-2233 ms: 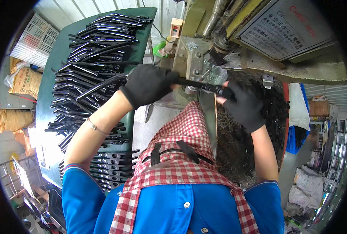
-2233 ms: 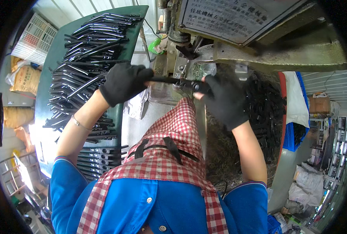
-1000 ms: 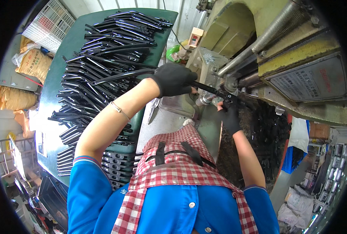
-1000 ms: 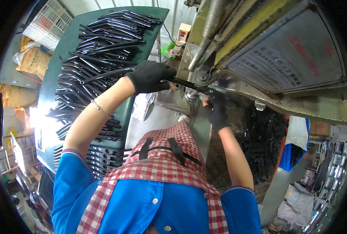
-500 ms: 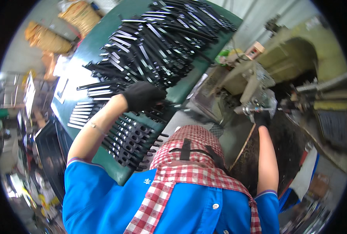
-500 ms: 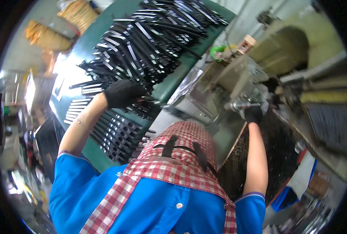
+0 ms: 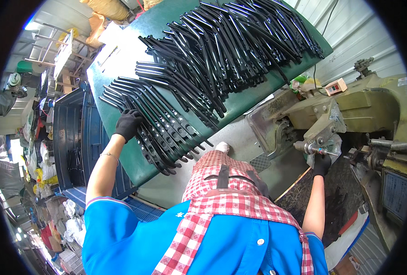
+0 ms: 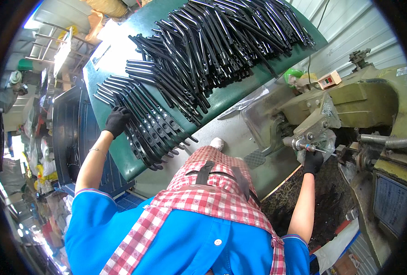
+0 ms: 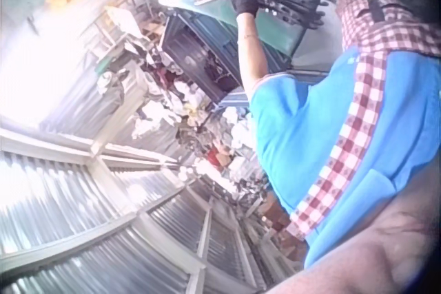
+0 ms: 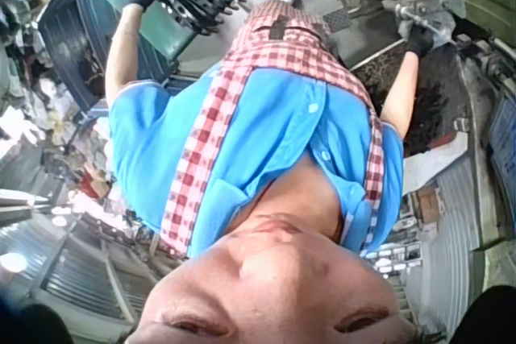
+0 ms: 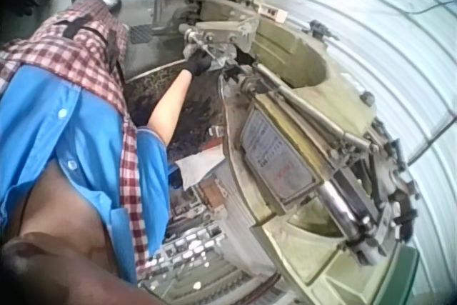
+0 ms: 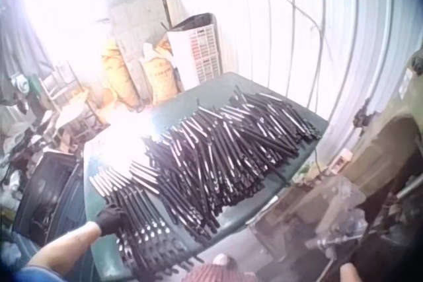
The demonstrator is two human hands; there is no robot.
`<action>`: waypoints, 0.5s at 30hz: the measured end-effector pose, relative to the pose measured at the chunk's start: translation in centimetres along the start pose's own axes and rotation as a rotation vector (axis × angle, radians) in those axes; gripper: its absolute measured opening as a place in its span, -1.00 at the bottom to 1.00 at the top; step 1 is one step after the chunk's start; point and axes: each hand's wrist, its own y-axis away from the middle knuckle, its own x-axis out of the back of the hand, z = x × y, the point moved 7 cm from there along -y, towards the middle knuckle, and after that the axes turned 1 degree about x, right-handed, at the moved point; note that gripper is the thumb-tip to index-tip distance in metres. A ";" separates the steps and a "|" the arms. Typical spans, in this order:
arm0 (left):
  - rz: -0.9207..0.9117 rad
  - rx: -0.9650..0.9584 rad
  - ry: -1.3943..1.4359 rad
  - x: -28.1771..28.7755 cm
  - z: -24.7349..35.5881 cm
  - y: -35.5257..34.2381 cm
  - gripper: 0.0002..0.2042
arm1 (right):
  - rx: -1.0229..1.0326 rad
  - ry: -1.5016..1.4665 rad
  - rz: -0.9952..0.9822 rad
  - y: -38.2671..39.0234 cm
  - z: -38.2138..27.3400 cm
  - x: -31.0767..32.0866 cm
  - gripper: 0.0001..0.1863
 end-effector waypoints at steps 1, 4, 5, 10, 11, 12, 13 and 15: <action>0.041 0.024 0.011 -0.5 -0.5 0.2 -0.84 | 0.047 -0.001 0.045 0.0 0.0 0.3 -0.68; 0.171 0.046 0.072 -0.7 -1.3 0.5 -0.78 | 0.021 -0.242 0.085 -0.6 1.2 1.3 -0.77; 0.188 0.083 0.134 -0.3 -1.0 0.0 -0.78 | -0.098 -0.478 0.038 -0.5 1.9 2.0 -0.79; 0.315 -0.001 0.322 4.4 5.5 -5.8 -0.72 | -0.252 -1.255 -0.004 1.4 -2.9 4.4 -0.88; 0.327 -0.053 0.309 4.3 7.0 -7.1 -0.67 | -0.228 -1.320 0.008 2.2 -6.9 5.7 -0.86; 0.312 -0.062 0.299 4.5 8.4 -8.1 -0.62 | -0.223 -1.459 -0.036 3.0 -10.3 6.7 -0.81; 0.321 -0.112 0.278 4.3 9.3 -9.1 -0.61 | -0.196 -1.432 -0.033 4.3 -15.1 8.3 -0.76; 0.314 -0.145 0.204 4.0 9.8 -10.6 -0.60 | -0.278 -1.184 -0.137 5.4 -18.7 9.5 -0.75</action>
